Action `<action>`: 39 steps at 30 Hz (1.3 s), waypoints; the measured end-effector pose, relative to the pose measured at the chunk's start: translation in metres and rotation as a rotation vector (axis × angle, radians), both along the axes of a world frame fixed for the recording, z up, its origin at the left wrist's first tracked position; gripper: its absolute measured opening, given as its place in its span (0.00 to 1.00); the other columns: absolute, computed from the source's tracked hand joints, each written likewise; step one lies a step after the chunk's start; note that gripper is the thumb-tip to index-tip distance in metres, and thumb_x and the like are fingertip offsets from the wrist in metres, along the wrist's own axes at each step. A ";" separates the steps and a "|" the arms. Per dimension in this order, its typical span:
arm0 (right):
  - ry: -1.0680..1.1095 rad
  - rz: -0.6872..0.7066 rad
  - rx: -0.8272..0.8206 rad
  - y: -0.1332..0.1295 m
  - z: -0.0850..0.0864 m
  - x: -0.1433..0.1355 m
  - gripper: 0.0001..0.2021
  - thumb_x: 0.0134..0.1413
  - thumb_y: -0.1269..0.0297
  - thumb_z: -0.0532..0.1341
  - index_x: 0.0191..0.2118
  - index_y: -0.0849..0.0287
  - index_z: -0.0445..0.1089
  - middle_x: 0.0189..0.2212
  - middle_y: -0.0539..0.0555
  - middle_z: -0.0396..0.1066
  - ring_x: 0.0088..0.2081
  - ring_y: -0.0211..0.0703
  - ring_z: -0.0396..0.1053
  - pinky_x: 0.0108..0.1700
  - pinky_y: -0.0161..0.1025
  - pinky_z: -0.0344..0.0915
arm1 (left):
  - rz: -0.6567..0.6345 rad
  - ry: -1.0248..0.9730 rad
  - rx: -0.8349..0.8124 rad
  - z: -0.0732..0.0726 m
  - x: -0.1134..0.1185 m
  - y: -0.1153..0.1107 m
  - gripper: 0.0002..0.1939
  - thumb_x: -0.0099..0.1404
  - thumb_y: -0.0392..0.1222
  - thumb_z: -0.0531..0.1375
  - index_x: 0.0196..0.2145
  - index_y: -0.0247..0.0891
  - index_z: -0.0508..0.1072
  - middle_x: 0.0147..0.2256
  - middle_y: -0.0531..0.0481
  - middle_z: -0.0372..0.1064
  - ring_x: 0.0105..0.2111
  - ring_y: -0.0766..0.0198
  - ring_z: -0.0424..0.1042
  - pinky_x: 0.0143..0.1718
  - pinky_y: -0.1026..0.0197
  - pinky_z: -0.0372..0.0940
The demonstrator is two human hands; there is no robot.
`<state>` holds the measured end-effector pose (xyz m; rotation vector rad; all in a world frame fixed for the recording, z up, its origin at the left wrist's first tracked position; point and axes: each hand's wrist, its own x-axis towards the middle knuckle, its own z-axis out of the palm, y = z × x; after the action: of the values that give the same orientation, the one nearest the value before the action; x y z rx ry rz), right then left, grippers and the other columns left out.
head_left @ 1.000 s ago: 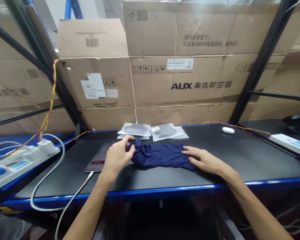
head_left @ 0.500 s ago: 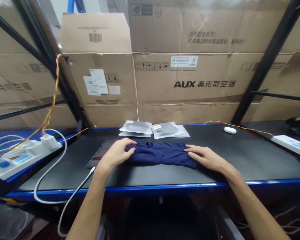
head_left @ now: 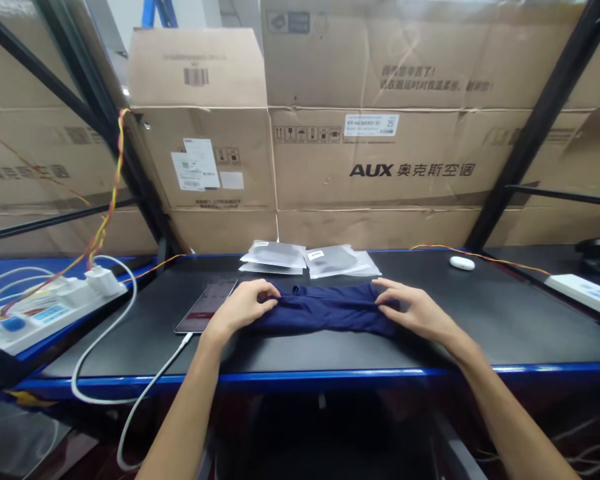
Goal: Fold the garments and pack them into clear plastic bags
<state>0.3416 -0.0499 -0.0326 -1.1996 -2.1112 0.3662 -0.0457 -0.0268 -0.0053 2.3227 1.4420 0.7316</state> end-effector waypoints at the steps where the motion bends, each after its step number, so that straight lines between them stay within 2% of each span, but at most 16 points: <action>1: 0.024 0.013 -0.006 -0.001 0.008 -0.001 0.07 0.54 0.59 0.62 0.34 0.54 0.75 0.55 0.57 0.72 0.58 0.56 0.67 0.61 0.49 0.59 | -0.003 -0.036 0.012 0.002 0.000 -0.001 0.11 0.59 0.44 0.59 0.36 0.40 0.79 0.37 0.49 0.77 0.39 0.57 0.73 0.41 0.59 0.66; 5: 0.026 0.112 -0.226 -0.006 0.042 -0.001 0.09 0.54 0.57 0.63 0.36 0.56 0.75 0.38 0.53 0.77 0.43 0.50 0.73 0.49 0.44 0.67 | -0.028 -0.146 -0.032 0.014 -0.002 -0.010 0.09 0.60 0.45 0.60 0.34 0.39 0.77 0.36 0.50 0.77 0.37 0.59 0.73 0.41 0.60 0.65; 8: 0.022 0.161 -0.336 -0.012 0.057 0.002 0.10 0.54 0.57 0.64 0.35 0.58 0.74 0.33 0.52 0.75 0.37 0.46 0.71 0.42 0.41 0.66 | -0.100 -0.175 -0.117 0.025 -0.008 -0.018 0.11 0.61 0.48 0.61 0.35 0.38 0.78 0.36 0.50 0.76 0.37 0.59 0.73 0.41 0.60 0.66; 14: -0.079 0.441 -0.500 -0.014 0.059 0.007 0.09 0.52 0.58 0.66 0.35 0.59 0.77 0.33 0.52 0.75 0.39 0.46 0.71 0.47 0.41 0.65 | -0.355 -0.027 -0.340 0.039 -0.022 -0.030 0.09 0.60 0.46 0.65 0.36 0.42 0.81 0.36 0.52 0.77 0.38 0.61 0.73 0.43 0.63 0.64; 18: -0.168 0.534 -0.632 -0.012 0.057 0.008 0.13 0.49 0.54 0.68 0.38 0.56 0.81 0.35 0.53 0.78 0.40 0.47 0.74 0.48 0.40 0.65 | -0.415 0.070 -0.457 0.038 -0.021 -0.033 0.09 0.58 0.48 0.67 0.35 0.45 0.83 0.35 0.52 0.78 0.37 0.61 0.73 0.41 0.64 0.64; 21: -0.158 0.516 -0.717 -0.010 0.054 0.008 0.16 0.50 0.49 0.67 0.37 0.56 0.82 0.35 0.54 0.80 0.40 0.49 0.75 0.47 0.41 0.68 | -0.376 0.104 -0.538 0.035 -0.015 -0.033 0.12 0.56 0.52 0.67 0.34 0.44 0.83 0.33 0.52 0.79 0.36 0.59 0.75 0.40 0.63 0.65; 24: -0.092 0.444 -0.729 -0.006 0.050 0.006 0.19 0.52 0.46 0.65 0.38 0.57 0.82 0.35 0.55 0.80 0.40 0.51 0.76 0.44 0.41 0.69 | -0.274 0.091 -0.540 0.030 -0.006 -0.030 0.19 0.60 0.58 0.62 0.31 0.39 0.82 0.28 0.50 0.77 0.31 0.60 0.75 0.34 0.64 0.65; 27: 0.007 0.278 -0.584 0.002 0.042 0.003 0.19 0.53 0.46 0.64 0.38 0.57 0.80 0.32 0.54 0.79 0.37 0.49 0.75 0.42 0.40 0.68 | -0.156 0.008 -0.357 0.021 0.005 -0.022 0.21 0.65 0.58 0.57 0.32 0.38 0.79 0.26 0.51 0.75 0.29 0.61 0.73 0.32 0.64 0.65; 31: 0.032 0.017 -0.271 0.015 0.028 -0.004 0.16 0.54 0.49 0.62 0.35 0.57 0.77 0.32 0.53 0.77 0.35 0.48 0.72 0.40 0.41 0.67 | -0.022 -0.009 0.028 0.006 0.015 -0.010 0.12 0.65 0.47 0.57 0.40 0.41 0.78 0.40 0.50 0.76 0.39 0.60 0.74 0.41 0.62 0.66; 34: -0.056 -0.047 -0.123 0.021 0.021 -0.007 0.13 0.53 0.51 0.62 0.30 0.56 0.73 0.31 0.53 0.75 0.35 0.48 0.71 0.41 0.42 0.66 | -0.052 0.072 0.076 -0.002 0.019 -0.006 0.10 0.65 0.44 0.57 0.39 0.41 0.77 0.42 0.49 0.75 0.41 0.58 0.73 0.44 0.60 0.66; 39: -0.159 -0.029 -0.269 0.022 0.016 -0.007 0.15 0.52 0.50 0.62 0.26 0.57 0.73 0.26 0.53 0.75 0.30 0.46 0.70 0.32 0.40 0.64 | -0.103 0.198 0.025 -0.006 0.024 -0.008 0.10 0.65 0.41 0.55 0.39 0.42 0.76 0.42 0.49 0.74 0.43 0.56 0.72 0.46 0.58 0.66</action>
<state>0.3346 -0.0276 -0.0164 -1.4535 -2.2288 0.5730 -0.0219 -0.0345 -0.0117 2.5280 1.3846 0.5065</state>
